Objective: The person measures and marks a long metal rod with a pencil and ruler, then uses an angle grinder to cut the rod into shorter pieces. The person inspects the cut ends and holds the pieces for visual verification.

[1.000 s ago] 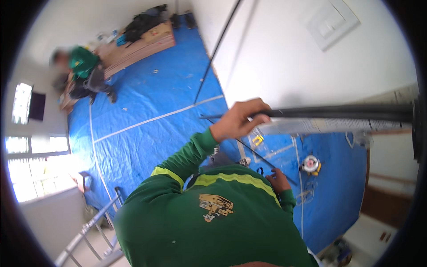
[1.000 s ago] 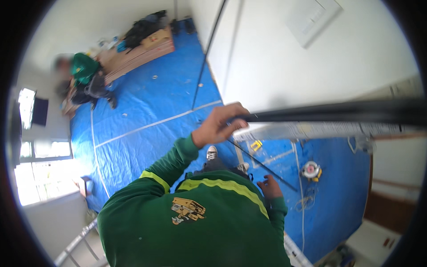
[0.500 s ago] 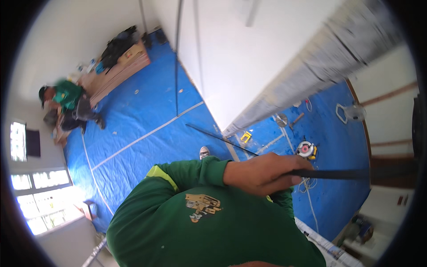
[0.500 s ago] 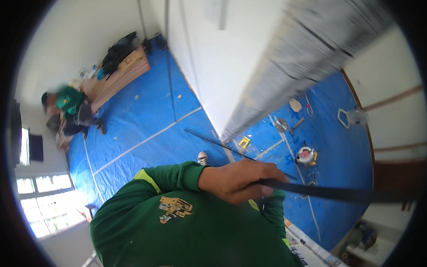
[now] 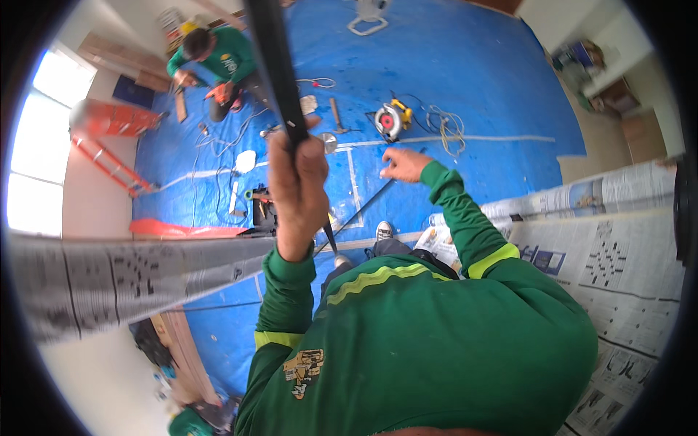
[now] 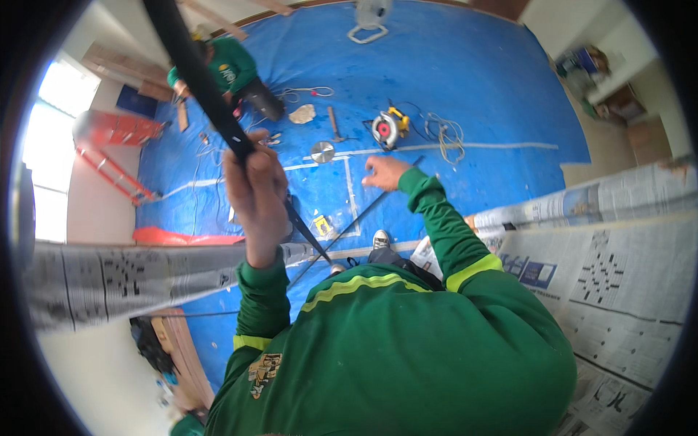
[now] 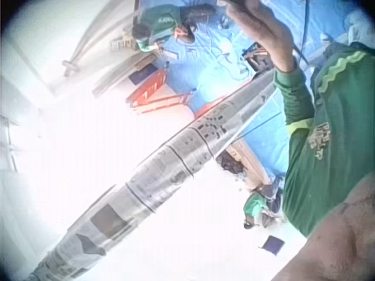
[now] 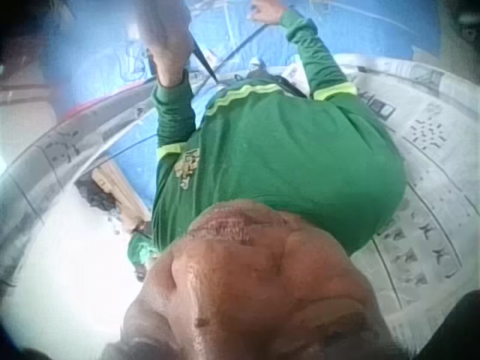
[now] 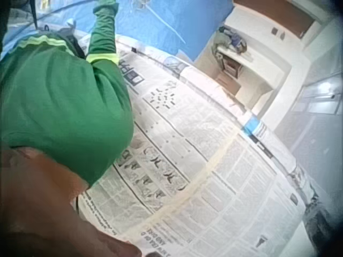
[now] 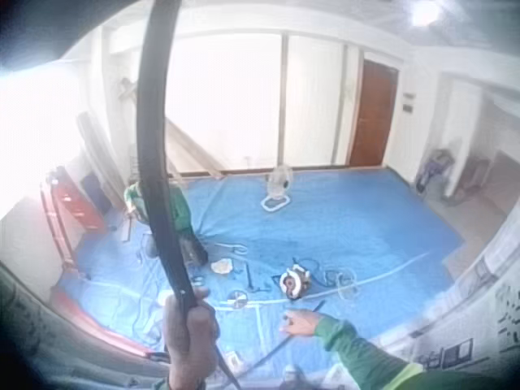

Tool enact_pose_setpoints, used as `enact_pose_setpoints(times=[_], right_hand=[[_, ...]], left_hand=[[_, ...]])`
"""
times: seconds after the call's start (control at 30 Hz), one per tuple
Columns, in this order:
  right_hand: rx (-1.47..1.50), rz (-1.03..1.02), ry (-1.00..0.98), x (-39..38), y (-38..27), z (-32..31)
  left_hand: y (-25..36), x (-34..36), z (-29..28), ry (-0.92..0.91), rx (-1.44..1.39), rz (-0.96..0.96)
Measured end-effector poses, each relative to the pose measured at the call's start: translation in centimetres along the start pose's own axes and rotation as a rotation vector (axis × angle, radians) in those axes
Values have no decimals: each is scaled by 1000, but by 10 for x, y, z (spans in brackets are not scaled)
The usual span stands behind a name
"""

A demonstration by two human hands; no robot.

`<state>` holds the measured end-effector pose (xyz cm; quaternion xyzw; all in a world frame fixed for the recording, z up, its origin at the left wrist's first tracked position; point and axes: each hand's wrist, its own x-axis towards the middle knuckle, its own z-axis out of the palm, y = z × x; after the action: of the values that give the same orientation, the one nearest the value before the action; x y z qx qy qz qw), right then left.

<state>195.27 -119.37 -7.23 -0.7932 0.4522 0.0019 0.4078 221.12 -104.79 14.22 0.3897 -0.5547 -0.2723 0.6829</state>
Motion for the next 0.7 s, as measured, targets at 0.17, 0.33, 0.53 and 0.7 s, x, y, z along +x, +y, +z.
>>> enact_pose_setpoints(times=[0.17,0.33,0.53,0.7], right_hand=[[255,267,380,-72,55,-53],[423,444,550,-142,77,-59],[666,496,850,-177,137,-54],[889,533,1114,-171,184,-42]], left_hand=[[-17,71,36,-77,-55,167],[-50,140,96,-123,-219,237],[-146,245,221,-195,-352,213],[-208,307,358,-249,-447,94]])
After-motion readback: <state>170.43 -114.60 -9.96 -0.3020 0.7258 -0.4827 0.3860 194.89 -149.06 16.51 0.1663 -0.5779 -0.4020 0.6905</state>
